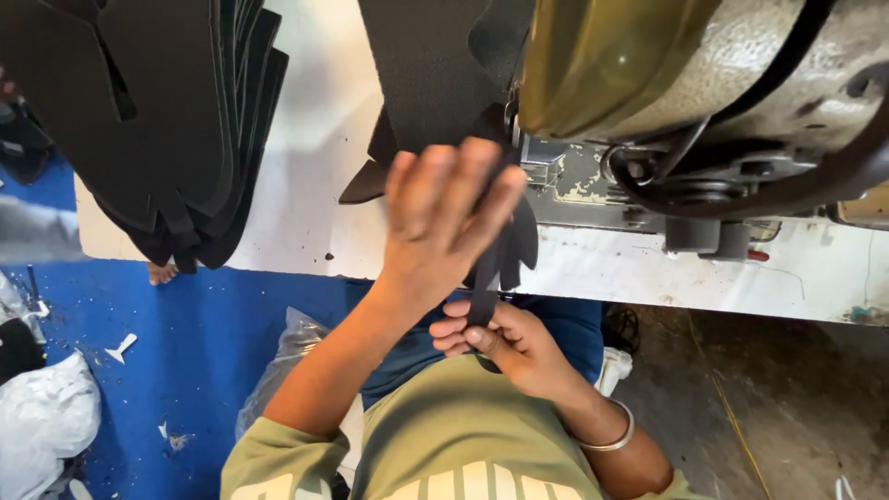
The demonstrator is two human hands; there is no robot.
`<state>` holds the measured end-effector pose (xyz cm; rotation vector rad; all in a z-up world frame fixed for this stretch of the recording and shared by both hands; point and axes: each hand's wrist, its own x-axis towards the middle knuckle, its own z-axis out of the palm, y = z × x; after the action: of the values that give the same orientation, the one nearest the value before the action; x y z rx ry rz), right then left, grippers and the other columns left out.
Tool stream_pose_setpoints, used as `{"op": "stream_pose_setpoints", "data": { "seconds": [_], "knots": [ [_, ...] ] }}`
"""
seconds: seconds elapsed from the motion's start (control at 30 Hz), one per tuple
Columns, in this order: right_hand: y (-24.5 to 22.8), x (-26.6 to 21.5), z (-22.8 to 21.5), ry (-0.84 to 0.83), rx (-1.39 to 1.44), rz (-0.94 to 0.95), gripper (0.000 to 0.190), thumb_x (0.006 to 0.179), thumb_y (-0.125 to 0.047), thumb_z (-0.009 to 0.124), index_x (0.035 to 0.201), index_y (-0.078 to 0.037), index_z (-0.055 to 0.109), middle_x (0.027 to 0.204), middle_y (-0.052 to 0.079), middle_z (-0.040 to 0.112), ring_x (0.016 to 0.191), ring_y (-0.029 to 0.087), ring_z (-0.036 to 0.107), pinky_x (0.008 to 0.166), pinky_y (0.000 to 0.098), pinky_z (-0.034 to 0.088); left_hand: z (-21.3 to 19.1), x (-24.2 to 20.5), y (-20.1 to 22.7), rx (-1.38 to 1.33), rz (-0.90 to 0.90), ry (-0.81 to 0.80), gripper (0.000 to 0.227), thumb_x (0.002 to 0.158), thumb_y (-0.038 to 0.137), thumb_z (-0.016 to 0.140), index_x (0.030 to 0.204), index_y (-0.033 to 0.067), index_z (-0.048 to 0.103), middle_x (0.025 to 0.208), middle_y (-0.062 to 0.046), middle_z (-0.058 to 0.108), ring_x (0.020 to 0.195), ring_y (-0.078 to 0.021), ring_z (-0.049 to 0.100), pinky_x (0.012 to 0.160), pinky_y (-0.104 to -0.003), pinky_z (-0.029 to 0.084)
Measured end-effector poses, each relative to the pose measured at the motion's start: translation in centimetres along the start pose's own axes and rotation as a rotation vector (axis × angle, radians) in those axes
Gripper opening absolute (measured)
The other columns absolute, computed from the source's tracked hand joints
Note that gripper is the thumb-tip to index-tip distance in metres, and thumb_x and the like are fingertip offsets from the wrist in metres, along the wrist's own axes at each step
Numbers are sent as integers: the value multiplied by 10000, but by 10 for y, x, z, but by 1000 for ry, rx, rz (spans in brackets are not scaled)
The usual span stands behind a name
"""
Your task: The person uses a sewing machine to stitch a black strap onto the edge of a black slipper sole. They repeatedly pick up a slipper from a stack, guide it under the needle to sew the strap, and then place the finished item aside.
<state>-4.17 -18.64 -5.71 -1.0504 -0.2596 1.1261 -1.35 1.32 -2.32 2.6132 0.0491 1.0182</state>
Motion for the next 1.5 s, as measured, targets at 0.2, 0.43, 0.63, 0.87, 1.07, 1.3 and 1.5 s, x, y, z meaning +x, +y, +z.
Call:
{"op": "stream_pose_setpoints", "data": {
  "seconds": [0.2,0.43,0.63,0.87,1.07,1.3,1.5],
  "knots": [
    [-18,-22,-42,6,-1027,-106,239,930,-217,787,1095,-49,745,1178,81,785,1085,179,760,905,301,606,-2,3,-11,-246,187,-164,320,1011,111,759,1320,58,693,1384,-96,665,1382,-235,575,1228,-436,392],
    [-3,55,-101,518,139,-87,526,1036,-472,457,1172,-39,723,1103,82,757,919,153,706,769,261,557,-4,7,-9,-420,116,-103,250,961,101,777,1201,73,712,1262,-63,716,1299,-228,645,1172,-420,483],
    [-23,37,-55,589,239,-250,368,998,-232,673,1286,-12,613,1188,106,702,1043,192,690,901,327,572,-11,11,-12,-395,81,-144,260,937,92,771,1190,71,713,1263,-64,723,1296,-225,645,1163,-422,494],
    [-28,14,-64,521,-313,-508,523,985,10,706,1465,31,500,1390,96,632,1256,176,610,1128,329,477,-3,7,-13,-375,154,-123,242,975,117,779,1196,55,704,1273,-77,710,1307,-236,626,1160,-421,489],
    [-23,26,-73,484,-137,-528,497,1014,16,693,1474,16,505,1417,102,621,1283,181,611,1151,336,479,-3,10,-12,-321,158,-126,217,991,113,769,1191,55,708,1280,-82,713,1309,-232,626,1168,-417,484],
    [-29,31,-83,521,-133,-442,385,1022,-9,679,1395,34,593,1339,94,670,1212,173,634,1098,318,497,1,13,-9,-267,145,-115,220,1015,132,758,1210,46,708,1282,-86,714,1306,-236,630,1172,-415,474],
    [-13,30,-111,591,-113,-372,331,1030,0,706,1349,51,636,1315,110,681,1182,185,644,1073,322,508,1,13,-5,-231,144,-121,232,1027,138,746,1230,36,701,1292,-93,711,1312,-241,631,1169,-415,470]
  ]
}}
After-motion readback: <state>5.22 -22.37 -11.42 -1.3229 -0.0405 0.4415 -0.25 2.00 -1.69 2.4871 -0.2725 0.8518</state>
